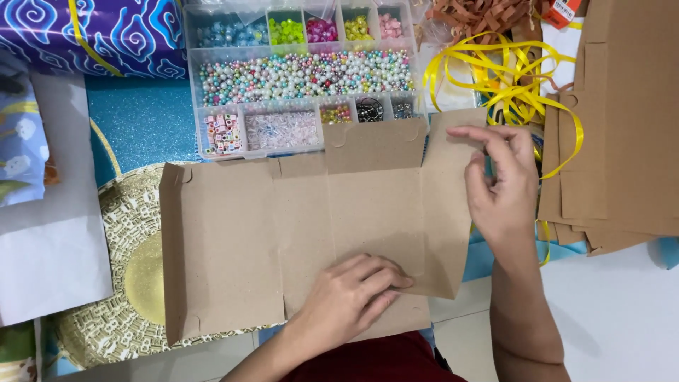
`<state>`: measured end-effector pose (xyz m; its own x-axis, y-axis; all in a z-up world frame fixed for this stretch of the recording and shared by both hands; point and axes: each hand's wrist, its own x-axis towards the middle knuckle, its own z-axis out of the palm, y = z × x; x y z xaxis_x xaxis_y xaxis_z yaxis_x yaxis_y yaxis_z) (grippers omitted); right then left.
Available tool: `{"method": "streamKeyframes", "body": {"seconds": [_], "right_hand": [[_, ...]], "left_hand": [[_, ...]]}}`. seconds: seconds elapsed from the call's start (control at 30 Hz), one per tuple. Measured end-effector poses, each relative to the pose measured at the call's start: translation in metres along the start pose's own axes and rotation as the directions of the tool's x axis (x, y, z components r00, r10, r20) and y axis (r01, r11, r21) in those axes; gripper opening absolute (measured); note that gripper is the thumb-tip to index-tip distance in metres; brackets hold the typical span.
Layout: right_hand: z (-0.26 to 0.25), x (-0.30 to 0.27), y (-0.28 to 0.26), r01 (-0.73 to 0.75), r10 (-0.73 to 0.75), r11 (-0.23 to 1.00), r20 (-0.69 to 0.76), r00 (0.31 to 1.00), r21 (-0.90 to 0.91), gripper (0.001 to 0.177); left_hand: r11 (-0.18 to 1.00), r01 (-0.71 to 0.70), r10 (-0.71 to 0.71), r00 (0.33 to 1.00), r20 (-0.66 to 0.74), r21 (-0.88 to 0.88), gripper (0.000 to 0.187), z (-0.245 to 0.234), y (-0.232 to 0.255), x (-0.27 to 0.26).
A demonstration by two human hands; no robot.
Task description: Folding and assembling a cardboard box from a flat pre-cut template on a craft table.
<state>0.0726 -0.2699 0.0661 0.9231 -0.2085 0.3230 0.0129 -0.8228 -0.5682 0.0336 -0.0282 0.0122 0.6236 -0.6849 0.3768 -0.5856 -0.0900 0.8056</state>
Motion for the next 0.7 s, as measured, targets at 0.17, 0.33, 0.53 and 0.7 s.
{"method": "streamKeyframes", "body": {"seconds": [0.17, 0.33, 0.53, 0.7], "right_hand": [[-0.004, -0.005, -0.017, 0.059, -0.056, 0.991, -0.025, 0.998, 0.123, 0.046], [0.0, -0.012, -0.018, 0.074, -0.066, 0.984, -0.056, 0.996, 0.16, 0.044], [-0.003, 0.0, -0.021, 0.217, -0.227, 0.964, 0.055, 0.972, 0.156, 0.049], [-0.013, 0.01, -0.039, 0.233, -0.249, 0.963, 0.119, 0.961, 0.133, 0.038]], "left_hand": [[1.0, -0.01, 0.01, 1.0, 0.007, 0.019, 0.012, 0.002, -0.003, -0.002], [1.0, -0.007, 0.007, 1.0, 0.005, 0.022, 0.012, 0.002, -0.002, -0.002], [1.0, -0.004, 0.004, 1.0, 0.001, 0.014, 0.012, 0.003, -0.003, -0.003], [1.0, -0.017, 0.017, 1.0, -0.022, 0.015, 0.01, 0.003, -0.002, -0.001]]}}
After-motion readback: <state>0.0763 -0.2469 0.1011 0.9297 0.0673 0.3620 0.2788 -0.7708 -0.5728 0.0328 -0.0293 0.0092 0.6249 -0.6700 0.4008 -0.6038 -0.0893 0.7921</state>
